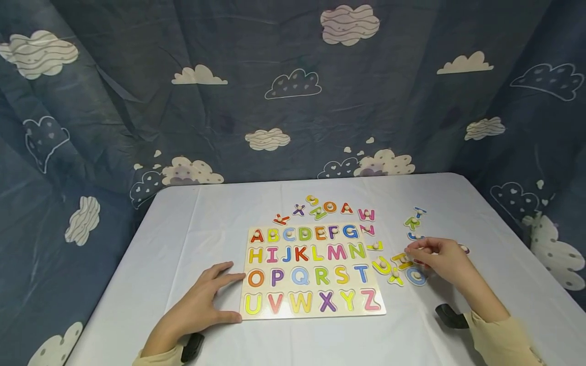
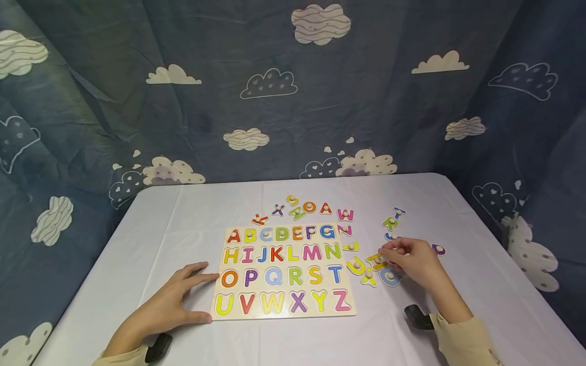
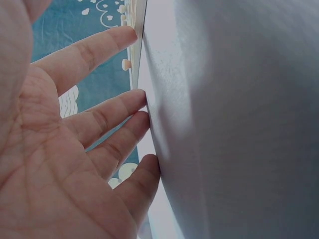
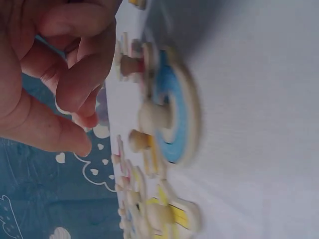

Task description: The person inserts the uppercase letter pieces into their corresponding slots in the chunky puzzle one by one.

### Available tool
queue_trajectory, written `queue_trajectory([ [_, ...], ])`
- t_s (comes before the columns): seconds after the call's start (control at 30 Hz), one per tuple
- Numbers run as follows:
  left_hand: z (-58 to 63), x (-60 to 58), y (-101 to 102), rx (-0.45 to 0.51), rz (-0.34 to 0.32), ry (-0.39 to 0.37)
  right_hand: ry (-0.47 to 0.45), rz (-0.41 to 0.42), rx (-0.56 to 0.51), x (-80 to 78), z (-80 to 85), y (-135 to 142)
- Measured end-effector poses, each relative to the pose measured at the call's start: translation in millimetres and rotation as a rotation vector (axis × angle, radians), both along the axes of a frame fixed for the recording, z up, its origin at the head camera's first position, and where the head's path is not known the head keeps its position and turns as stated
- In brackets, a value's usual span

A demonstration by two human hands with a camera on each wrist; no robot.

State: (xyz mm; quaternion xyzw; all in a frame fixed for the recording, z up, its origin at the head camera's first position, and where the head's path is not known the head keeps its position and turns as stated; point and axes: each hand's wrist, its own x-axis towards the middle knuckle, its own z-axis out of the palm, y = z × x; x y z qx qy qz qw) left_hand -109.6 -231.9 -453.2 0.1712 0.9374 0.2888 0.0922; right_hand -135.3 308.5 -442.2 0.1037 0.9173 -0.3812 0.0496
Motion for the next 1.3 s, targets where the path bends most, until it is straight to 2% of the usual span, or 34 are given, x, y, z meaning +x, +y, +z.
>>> queue_trajectory([
  [0.4, -4.1, -0.3, 1, -0.001, 0.009, -0.014, -0.034, -0.030, 0.056, 4.1, -14.8, -3],
  [1.03, -1.5, 0.7, 0, -0.003, 0.010, -0.003, -0.008, -0.041, 0.123, 0.4, -14.9, -14],
  [1.3, 0.6, 0.3, 2, -0.002, 0.027, -0.023, 0.011, -0.060, 0.134, -2.3, -13.1, -19],
])
